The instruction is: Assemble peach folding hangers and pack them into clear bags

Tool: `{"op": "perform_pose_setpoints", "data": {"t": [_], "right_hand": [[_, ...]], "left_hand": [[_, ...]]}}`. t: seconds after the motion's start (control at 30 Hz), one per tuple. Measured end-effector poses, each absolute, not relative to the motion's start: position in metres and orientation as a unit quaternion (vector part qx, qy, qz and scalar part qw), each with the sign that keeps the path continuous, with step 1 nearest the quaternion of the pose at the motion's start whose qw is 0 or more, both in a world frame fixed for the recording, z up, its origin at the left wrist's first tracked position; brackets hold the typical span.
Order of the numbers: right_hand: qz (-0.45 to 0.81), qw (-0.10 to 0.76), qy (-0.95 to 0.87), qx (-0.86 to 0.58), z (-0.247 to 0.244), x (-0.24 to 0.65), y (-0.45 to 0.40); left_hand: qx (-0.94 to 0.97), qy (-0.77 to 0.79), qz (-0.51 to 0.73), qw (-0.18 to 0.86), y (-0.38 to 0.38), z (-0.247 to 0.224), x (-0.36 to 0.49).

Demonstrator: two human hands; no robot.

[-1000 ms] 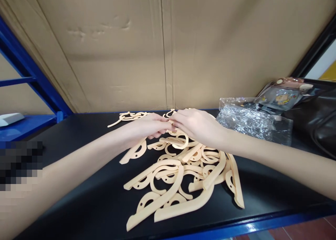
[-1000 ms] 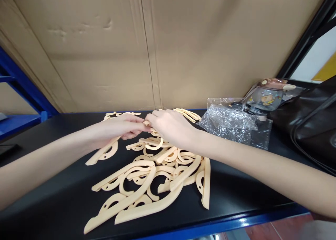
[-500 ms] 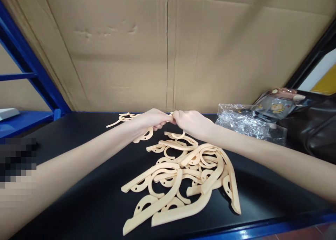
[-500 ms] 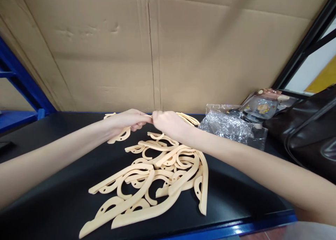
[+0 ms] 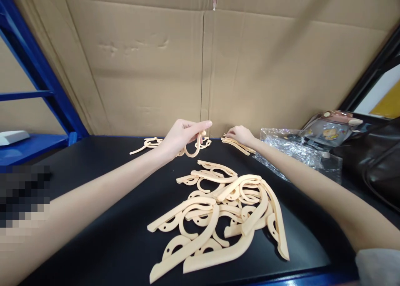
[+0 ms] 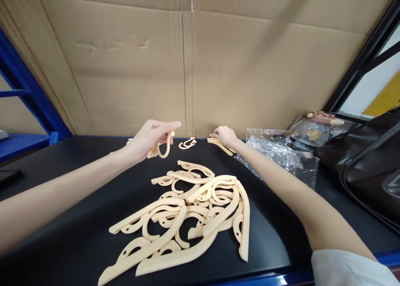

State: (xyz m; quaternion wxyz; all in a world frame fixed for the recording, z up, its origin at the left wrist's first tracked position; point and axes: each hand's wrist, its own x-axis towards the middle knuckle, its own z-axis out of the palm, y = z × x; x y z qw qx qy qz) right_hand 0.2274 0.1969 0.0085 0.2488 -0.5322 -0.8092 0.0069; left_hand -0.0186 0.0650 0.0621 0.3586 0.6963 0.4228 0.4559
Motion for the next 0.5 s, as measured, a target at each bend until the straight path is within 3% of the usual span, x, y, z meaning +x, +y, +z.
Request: {"op": "perform_pose_setpoints", "data": {"t": [0.13,0.23,0.27,0.37,0.5], "right_hand": [[0.025,0.281,-0.815,-0.505,0.012,0.206,0.175],[0.069,0.318,-0.829,-0.455,0.018,0.185,0.132],[0.113,0.331,-0.838,-0.42,0.019,0.177,0.114],[0.427,0.397,-0.768,-0.266,0.022,0.16,0.067],[0.534,0.448,-0.669,-0.257,0.029,0.159,0.034]], "left_hand": [[0.697,0.329,0.52,0.369,0.055,0.063,-0.01],[0.657,0.253,0.55,0.449,0.041,0.065,-0.001],[0.642,0.229,0.548,0.485,0.036,0.066,0.002],[0.623,0.193,0.501,0.57,0.023,0.072,0.009],[0.625,0.193,0.471,0.592,0.018,0.08,0.006]]}}
